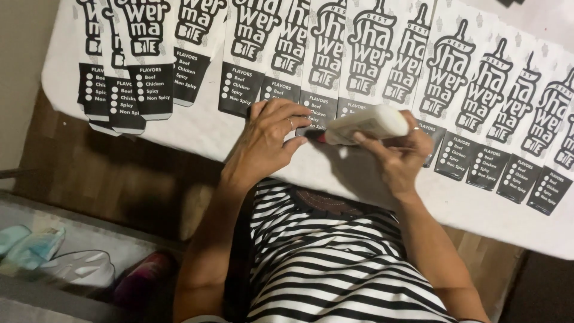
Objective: Laying out paper food wrappers on a table and applying glue to the edges to prepare them for assembly.
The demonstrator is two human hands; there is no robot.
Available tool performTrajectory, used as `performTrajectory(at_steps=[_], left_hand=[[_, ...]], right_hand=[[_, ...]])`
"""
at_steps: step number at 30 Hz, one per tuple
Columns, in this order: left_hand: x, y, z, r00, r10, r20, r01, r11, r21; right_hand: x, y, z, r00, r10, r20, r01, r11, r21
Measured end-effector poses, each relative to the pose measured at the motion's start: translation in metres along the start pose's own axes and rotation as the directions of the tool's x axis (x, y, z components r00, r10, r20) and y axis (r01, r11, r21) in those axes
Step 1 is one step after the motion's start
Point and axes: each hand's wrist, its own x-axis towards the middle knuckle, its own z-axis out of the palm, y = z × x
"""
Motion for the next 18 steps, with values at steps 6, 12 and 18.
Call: performTrajectory(at_steps=[6, 12, 18], left_hand=[[0.001, 0.000, 0.008, 0.998, -0.029, -0.054, 0.033, 0.996, 0.077], [0.002, 0.008, 0.012, 0.990, -0.095, -0.108, 0.101, 0.993, 0.054], [0.000, -0.001, 0.019, 0.987, -0.083, -0.136, 0.093, 0.993, 0.068]], right_hand=[[-0.005, 0.005, -0.008, 0.998, -0.051, -0.024, 0.050, 0.997, -0.056], [-0.004, 0.009, 0.020, 0.996, -0.080, -0.036, 0.081, 0.996, 0.027], [-0.001, 0.010, 0.024, 0.992, -0.125, -0.027, 0.124, 0.992, -0.034]])
